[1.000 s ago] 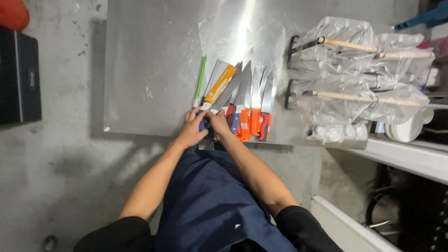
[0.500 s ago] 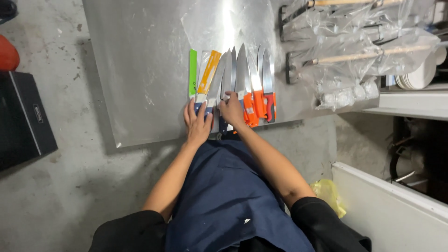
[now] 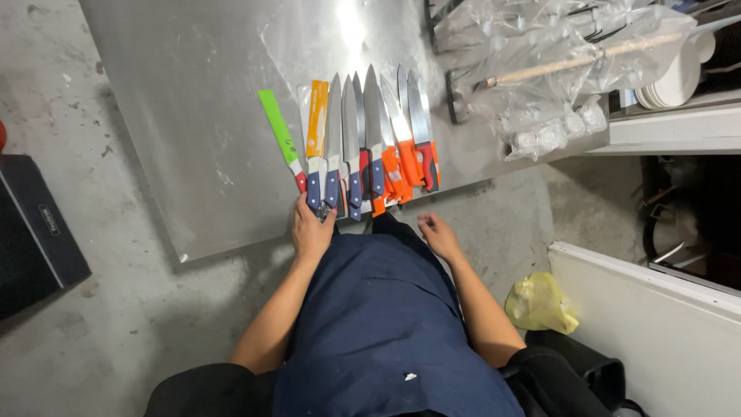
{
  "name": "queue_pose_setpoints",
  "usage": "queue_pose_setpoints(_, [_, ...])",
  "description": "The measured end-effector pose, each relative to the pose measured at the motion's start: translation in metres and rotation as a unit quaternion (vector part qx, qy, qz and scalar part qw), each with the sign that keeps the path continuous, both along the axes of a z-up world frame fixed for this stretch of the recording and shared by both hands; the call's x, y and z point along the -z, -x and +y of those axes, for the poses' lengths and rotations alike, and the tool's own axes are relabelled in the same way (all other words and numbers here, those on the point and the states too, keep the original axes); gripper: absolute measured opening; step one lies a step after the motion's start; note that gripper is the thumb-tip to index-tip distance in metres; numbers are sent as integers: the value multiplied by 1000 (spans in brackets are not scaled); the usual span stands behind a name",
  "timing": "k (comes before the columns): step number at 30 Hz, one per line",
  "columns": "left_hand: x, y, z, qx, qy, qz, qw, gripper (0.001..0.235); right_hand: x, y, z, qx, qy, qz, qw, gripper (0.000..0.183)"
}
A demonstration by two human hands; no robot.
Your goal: The person repeatedly retrieves sets of kitchen knives from a storage shelf and places them on a stainless steel table. The person handles knives with orange, blue, and green handles, as well as packaged knives, arranging them in a group on the table.
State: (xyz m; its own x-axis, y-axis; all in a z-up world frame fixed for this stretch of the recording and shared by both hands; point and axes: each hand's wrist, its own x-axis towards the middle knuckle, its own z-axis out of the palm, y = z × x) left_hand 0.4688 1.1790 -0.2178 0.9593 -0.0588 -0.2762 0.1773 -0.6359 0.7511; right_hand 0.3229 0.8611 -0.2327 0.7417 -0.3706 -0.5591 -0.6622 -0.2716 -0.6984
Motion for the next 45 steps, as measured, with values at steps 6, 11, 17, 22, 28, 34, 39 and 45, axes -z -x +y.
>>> queue_pose_setpoints(6, [-2, 20, 1, -13, -38, -4, 999, 99, 82, 136, -56, 94, -14, 225, 970, 34])
queue_pose_setpoints(11, [-28, 30, 6, -36, -108, -53, 992, 86, 95, 185, -90, 206, -84, 179, 958, 29])
queue_pose_setpoints(17, [-70, 17, -79, 24, 75, -142, 987, 52, 142, 251, -132, 257, -118, 54, 958, 24])
queue_pose_setpoints(22, [-75, 53, -220, 153, 138, -83, 975, 27, 161, 344, -165, 281, -116, 45, 952, 23])
queue_pose_setpoints(28, [-94, 132, -356, 283, 32, 16, 959, 28, 180, 449, -207, 420, -179, 106, 883, 25])
queue_pose_setpoints(34, [-64, 152, -450, 391, -38, 35, 919, 35, 143, 464, -255, 553, -204, 58, 806, 30])
queue_pose_setpoints(39, [-55, 149, -559, 472, -88, 74, 874, 50, 124, 474, -310, 547, -169, 48, 819, 33])
queue_pose_setpoints(45, [23, 153, -730, 588, -84, 71, 801, 55, 160, 548, -354, 584, -194, 119, 779, 43])
